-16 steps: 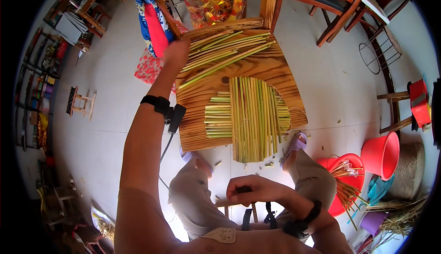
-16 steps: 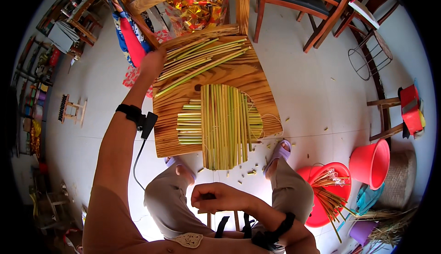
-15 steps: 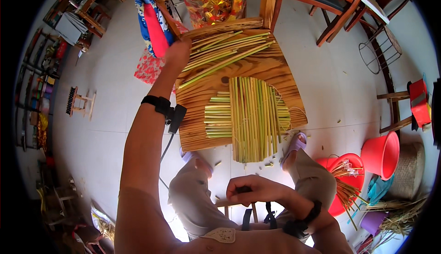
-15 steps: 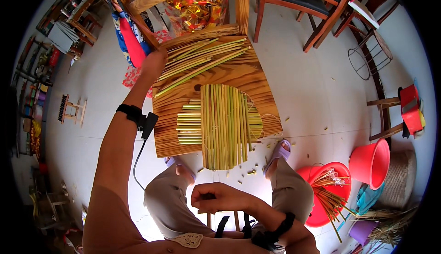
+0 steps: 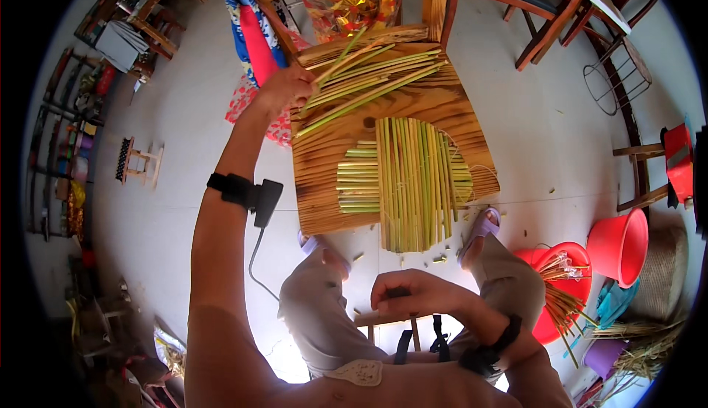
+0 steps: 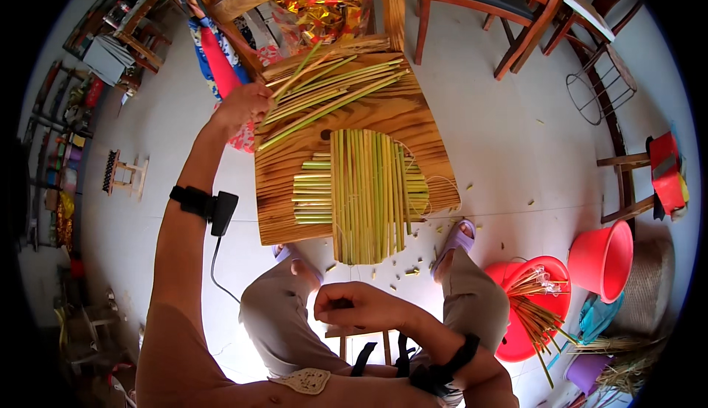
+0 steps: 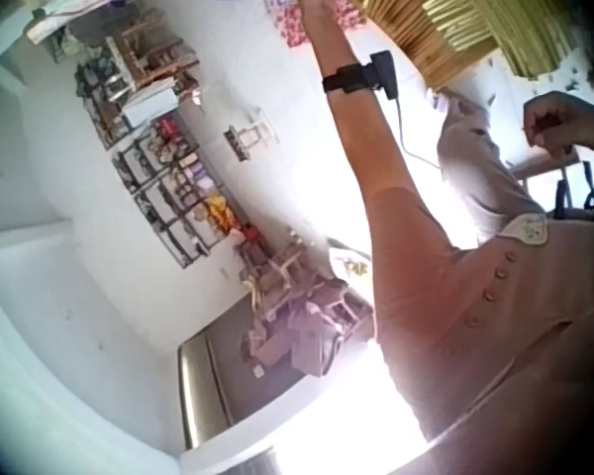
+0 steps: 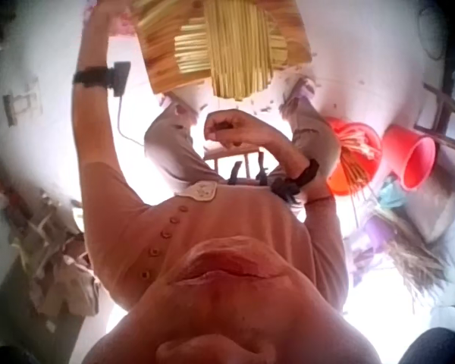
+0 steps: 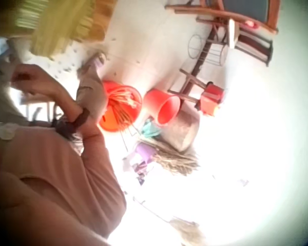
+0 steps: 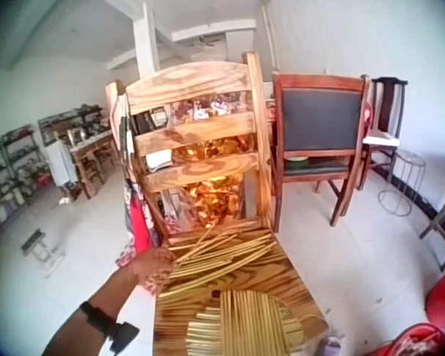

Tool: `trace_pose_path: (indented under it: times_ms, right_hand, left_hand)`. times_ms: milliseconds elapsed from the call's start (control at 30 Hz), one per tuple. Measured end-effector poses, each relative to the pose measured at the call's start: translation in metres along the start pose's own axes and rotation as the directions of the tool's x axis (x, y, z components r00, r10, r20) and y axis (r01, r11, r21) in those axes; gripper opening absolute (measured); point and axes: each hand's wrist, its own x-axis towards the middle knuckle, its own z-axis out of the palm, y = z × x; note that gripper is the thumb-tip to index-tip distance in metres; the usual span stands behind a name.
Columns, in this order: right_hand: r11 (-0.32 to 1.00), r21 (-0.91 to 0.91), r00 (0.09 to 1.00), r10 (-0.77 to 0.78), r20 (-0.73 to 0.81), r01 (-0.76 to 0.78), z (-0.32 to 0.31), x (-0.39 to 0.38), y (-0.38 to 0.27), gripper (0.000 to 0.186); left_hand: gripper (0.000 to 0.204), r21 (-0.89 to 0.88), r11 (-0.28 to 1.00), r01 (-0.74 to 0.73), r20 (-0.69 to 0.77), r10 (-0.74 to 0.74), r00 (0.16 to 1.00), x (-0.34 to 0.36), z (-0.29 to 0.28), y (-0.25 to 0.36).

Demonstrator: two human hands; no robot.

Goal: Assembling and weaving thin wooden sticks together to create a flat, circular decorative object.

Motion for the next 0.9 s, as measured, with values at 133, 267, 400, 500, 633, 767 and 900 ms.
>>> trace_pose_path:
  times_ms: [133,267,400,500,633,767,900]
  right_hand:
    - [1.000,-0.008,0.999,0.008,-0.035,-0.008,0.004,0.002,-0.002,0.014]
    - [0.997,-0.066,0.999,0.040,-0.025,-0.041,0.008,0.009,-0.004,0.015]
    - [0.993,-0.112,0.999,0.029,-0.029,-0.032,0.007,0.014,0.002,0.017]
    - [0.993,-0.116,0.999,0.029,-0.031,-0.032,0.008,0.018,0.001,0.016]
    - [0.994,-0.108,1.000,0.005,-0.025,-0.007,0.005,0.022,0.002,0.016]
    - [0.992,-0.110,0.995,0.060,-0.075,-0.068,0.005,0.020,-0.004,0.012]
    - [0.991,-0.130,0.998,0.018,-0.058,-0.025,0.006,0.021,0.005,0.016]
  left_hand:
    - [0.018,-0.265,0.950,0.167,0.052,-0.159,0.986,-0.056,0.037,-0.002]
    - [0.017,-0.186,0.959,0.214,-0.051,-0.226,0.973,-0.077,0.057,-0.020]
    - [0.018,-0.030,0.993,0.113,-0.214,-0.117,0.970,-0.063,0.047,-0.030]
    - [0.020,0.186,0.982,0.033,-0.431,0.051,0.901,-0.047,0.044,-0.041]
    - [0.023,0.513,0.858,0.022,-0.482,0.267,0.834,-0.039,0.057,-0.047]
    - [0.026,0.559,0.821,-0.118,-0.478,0.435,0.763,-0.057,0.077,-0.027]
    - [0.026,0.539,0.839,-0.073,-0.248,0.241,0.938,-0.079,0.091,-0.022]
